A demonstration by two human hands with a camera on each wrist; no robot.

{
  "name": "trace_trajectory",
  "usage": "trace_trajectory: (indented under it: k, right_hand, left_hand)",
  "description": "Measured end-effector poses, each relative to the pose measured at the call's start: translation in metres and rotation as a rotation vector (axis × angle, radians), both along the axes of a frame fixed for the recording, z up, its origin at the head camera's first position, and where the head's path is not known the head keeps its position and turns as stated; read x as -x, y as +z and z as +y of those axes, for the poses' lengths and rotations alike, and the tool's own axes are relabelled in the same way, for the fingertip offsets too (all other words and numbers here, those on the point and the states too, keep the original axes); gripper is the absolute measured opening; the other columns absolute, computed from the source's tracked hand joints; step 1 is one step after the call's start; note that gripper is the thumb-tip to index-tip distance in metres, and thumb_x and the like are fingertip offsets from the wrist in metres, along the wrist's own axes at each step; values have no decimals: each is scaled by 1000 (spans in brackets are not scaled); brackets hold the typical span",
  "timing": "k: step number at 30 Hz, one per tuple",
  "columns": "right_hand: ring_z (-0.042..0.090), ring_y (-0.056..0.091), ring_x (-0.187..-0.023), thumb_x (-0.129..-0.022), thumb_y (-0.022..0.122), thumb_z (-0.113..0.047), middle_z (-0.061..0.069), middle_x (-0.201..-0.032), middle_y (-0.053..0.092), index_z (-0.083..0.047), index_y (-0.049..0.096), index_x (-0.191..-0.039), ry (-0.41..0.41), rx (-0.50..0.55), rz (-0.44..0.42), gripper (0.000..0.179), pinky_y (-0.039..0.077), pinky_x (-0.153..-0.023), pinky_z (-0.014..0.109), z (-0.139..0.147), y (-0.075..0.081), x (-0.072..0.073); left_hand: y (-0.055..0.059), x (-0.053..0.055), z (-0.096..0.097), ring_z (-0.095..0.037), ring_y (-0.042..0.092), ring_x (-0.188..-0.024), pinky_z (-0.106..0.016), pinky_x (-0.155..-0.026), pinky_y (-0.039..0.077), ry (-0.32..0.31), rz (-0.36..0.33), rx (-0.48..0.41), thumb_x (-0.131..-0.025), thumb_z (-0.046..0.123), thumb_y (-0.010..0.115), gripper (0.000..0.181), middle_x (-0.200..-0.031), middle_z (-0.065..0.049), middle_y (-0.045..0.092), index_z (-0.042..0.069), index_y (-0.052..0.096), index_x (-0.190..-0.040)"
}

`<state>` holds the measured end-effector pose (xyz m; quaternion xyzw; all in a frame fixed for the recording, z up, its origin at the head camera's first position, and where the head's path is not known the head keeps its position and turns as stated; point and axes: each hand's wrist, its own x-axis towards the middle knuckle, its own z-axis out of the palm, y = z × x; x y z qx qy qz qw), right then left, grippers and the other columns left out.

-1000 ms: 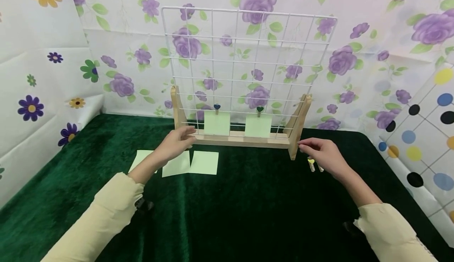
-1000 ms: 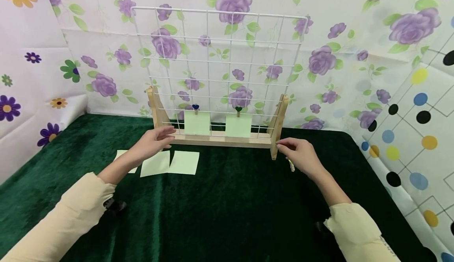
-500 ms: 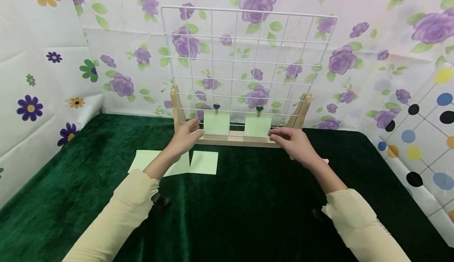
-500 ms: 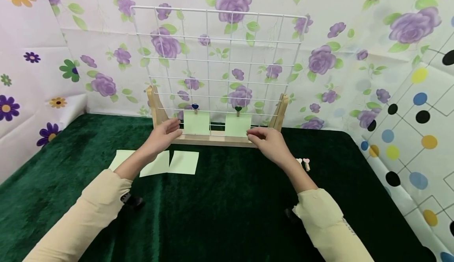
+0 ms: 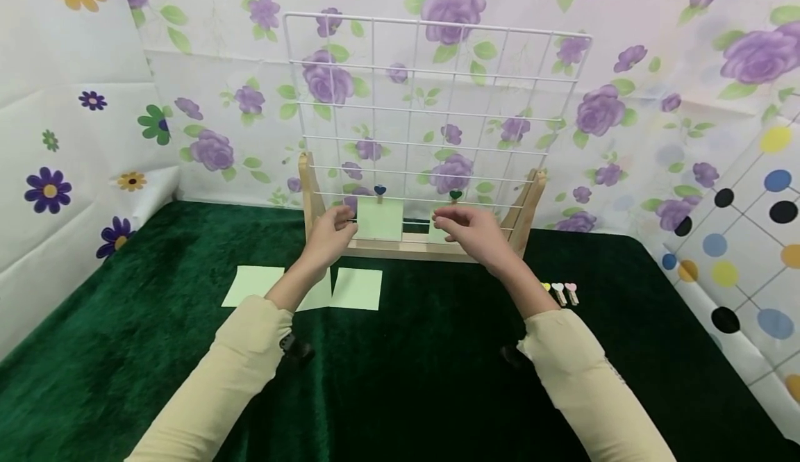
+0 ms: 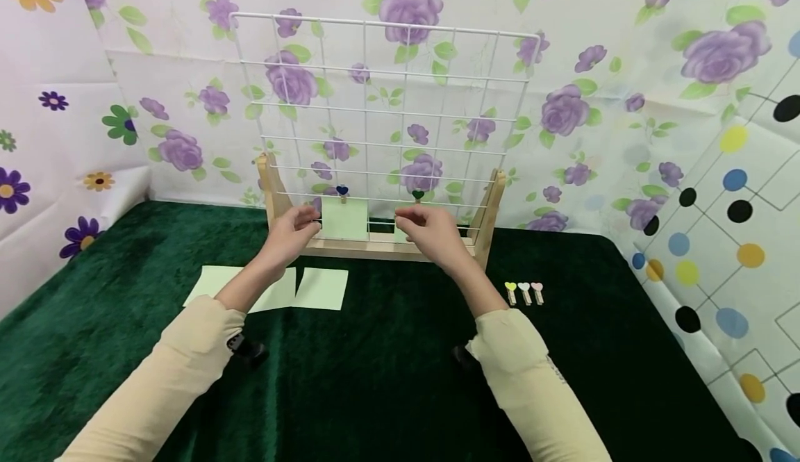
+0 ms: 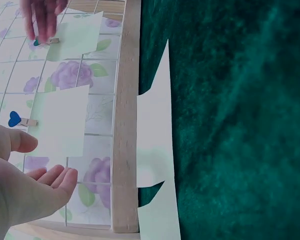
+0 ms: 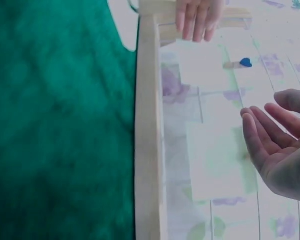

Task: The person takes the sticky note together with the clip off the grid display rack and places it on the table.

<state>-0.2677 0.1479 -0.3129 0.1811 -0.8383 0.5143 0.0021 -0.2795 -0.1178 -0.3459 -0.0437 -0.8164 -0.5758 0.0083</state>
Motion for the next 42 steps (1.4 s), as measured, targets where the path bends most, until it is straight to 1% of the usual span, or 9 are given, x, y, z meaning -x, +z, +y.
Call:
trace_trajectory:
  k: [5,10,12,18,24,29,35,39,42]
  right_hand:
    - [23,63,-104,-99,57,-19,13,-122,64,-1,62,-124,10,9,36,31,53,-85,38,-24,7,7]
    - [27,62,-109,-99,56,-16,15,-124,62,1,60,-127,39,54,41,33,52,-86,39,-42,10,13]
    - [28,60,-113,-99,56,-16,15,-127,61,1,59,-129,45,68,32,34,52,-87,41,-47,10,16]
    - [22,59,-115,-99,57,-17,12,-130,60,-2,58,-131,6,67,9,36,51,-89,40,-62,12,23]
    - [21,58,-117,-99,56,-16,11,-133,57,-3,55,-136,-12,78,-6,38,52,-86,31,-74,13,27]
    - [21,57,-118,-99,56,-15,11,-135,56,-3,52,-138,-26,57,6,41,52,-85,29,-80,12,32]
    - [22,58,-117,-100,54,-14,12,-136,55,-2,50,-139,-60,40,5,41,52,-85,28,-88,12,37]
    - [22,61,-112,-100,53,-13,11,-135,56,-2,52,-138,-81,17,4,40,52,-84,28,-93,14,39]
    - [23,64,-107,-100,52,-10,13,-133,57,0,53,-137,-81,-2,17,38,53,-82,28,-98,15,42]
  left_hand:
    - [0,2,2,-32,41,-131,-43,-104,38,7,-6,13,-100,14,47,50,-144,-19,43,-4,34,-145]
    - [-1,5,1,-32,45,-125,-44,-100,41,24,5,38,-100,14,47,44,-139,-18,48,-3,43,-140]
    - [-2,5,1,-32,46,-123,-43,-98,42,28,14,49,-100,14,47,41,-136,-19,49,-2,46,-138]
    - [1,7,3,-32,48,-122,-42,-96,45,26,27,55,-99,12,47,41,-136,-20,50,-4,46,-138]
    - [3,13,9,-31,51,-120,-39,-93,48,26,13,16,-99,11,48,42,-134,-21,51,-4,45,-138]
    - [4,16,11,-30,52,-118,-39,-93,48,19,2,-7,-99,12,49,41,-132,-21,52,-4,46,-137]
    - [2,17,11,-31,50,-118,-40,-95,46,45,5,-14,-99,11,49,41,-131,-20,52,-3,45,-137]
    - [2,18,10,-31,48,-120,-41,-98,43,70,3,-31,-98,10,49,42,-132,-20,51,-1,44,-138]
    - [2,19,10,-30,48,-118,-40,-97,44,79,-9,-34,-99,11,48,41,-132,-19,50,-1,45,-138]
